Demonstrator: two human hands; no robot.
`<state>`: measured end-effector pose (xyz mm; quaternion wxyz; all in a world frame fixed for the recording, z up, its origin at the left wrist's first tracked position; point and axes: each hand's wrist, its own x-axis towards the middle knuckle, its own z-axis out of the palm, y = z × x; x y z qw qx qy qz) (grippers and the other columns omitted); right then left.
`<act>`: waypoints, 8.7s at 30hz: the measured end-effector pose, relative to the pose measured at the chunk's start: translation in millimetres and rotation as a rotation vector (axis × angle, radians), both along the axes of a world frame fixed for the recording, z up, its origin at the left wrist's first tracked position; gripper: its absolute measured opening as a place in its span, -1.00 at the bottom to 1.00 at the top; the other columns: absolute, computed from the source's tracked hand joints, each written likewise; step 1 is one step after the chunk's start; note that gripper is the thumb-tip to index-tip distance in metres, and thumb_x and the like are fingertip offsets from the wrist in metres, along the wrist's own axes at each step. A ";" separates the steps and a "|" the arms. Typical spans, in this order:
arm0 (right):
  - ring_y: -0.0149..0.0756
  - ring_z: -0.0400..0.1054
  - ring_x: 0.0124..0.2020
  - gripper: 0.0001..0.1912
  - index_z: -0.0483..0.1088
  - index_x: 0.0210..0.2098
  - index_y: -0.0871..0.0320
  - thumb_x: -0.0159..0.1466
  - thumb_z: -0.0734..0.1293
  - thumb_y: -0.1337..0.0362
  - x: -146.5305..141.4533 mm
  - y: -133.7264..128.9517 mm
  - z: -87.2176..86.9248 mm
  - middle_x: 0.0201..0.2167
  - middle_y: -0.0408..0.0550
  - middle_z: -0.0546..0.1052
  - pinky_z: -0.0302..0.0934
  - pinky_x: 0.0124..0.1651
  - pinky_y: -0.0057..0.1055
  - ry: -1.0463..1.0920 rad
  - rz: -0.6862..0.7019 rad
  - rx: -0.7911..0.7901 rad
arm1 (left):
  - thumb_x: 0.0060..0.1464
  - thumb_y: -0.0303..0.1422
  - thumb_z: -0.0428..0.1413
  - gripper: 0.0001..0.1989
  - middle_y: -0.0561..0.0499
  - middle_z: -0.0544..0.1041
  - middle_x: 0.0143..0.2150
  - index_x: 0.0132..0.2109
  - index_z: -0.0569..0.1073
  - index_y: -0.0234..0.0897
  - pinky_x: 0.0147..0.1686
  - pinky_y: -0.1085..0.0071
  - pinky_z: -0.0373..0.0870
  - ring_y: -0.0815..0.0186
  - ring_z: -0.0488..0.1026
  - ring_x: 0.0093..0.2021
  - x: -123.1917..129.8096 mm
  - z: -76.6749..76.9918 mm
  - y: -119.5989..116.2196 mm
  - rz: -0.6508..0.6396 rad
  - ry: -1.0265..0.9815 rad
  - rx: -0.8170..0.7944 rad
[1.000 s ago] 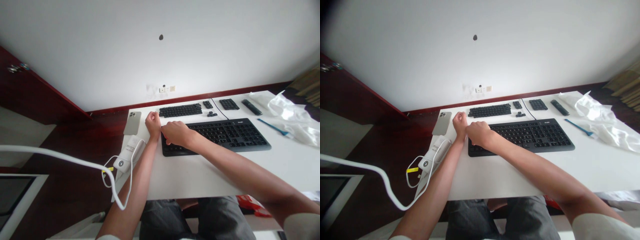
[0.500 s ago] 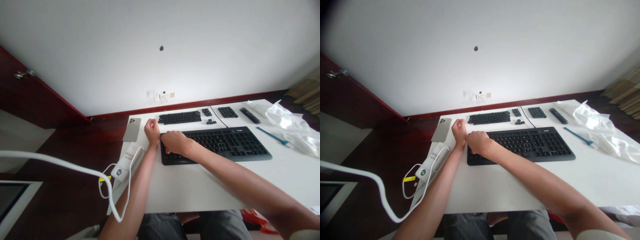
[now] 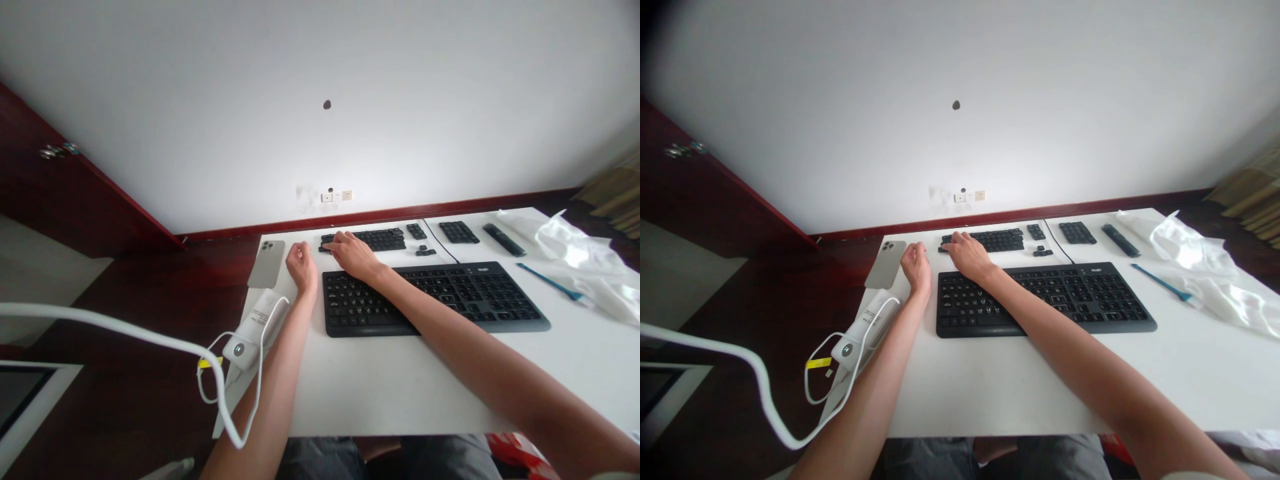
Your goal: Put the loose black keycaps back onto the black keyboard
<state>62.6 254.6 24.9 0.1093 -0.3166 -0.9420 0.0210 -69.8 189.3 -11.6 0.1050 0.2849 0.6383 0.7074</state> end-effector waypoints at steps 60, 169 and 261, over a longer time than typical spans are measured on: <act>-0.17 0.59 -0.19 -0.83 0.67 -0.21 0.17 0.19 0.49 0.43 5.0 -58.1 63.4 -0.28 0.01 0.69 0.33 -0.21 -0.43 -0.332 0.190 -0.506 | 0.24 -0.34 0.04 -0.68 0.15 0.19 -0.58 -0.50 0.29 -0.22 -0.43 0.39 0.01 0.37 0.12 -0.50 2.7 4.8 -4.4 -0.041 0.095 -0.069; -0.03 0.21 0.22 -0.52 0.31 0.35 0.19 0.49 0.12 0.37 -1.6 0.9 11.5 0.28 0.14 0.44 0.14 0.23 -0.17 0.058 0.097 -0.033 | 0.20 -0.22 0.09 -0.70 0.19 0.16 -0.61 -0.46 0.30 -0.21 -0.49 0.43 0.06 0.40 0.08 -0.55 2.6 -5.9 -1.0 -0.076 -0.012 -0.041; -0.13 0.57 -0.13 -0.69 0.57 -0.15 0.27 0.36 0.20 0.55 -1.3 -89.5 60.2 -0.16 0.16 0.64 0.38 -0.19 -0.37 -0.421 0.196 -0.045 | 0.26 -0.33 0.04 -0.66 0.15 0.14 -0.56 -0.49 0.19 -0.21 -0.43 0.39 0.03 0.39 0.12 -0.48 7.3 4.0 -7.4 -0.095 0.097 -0.027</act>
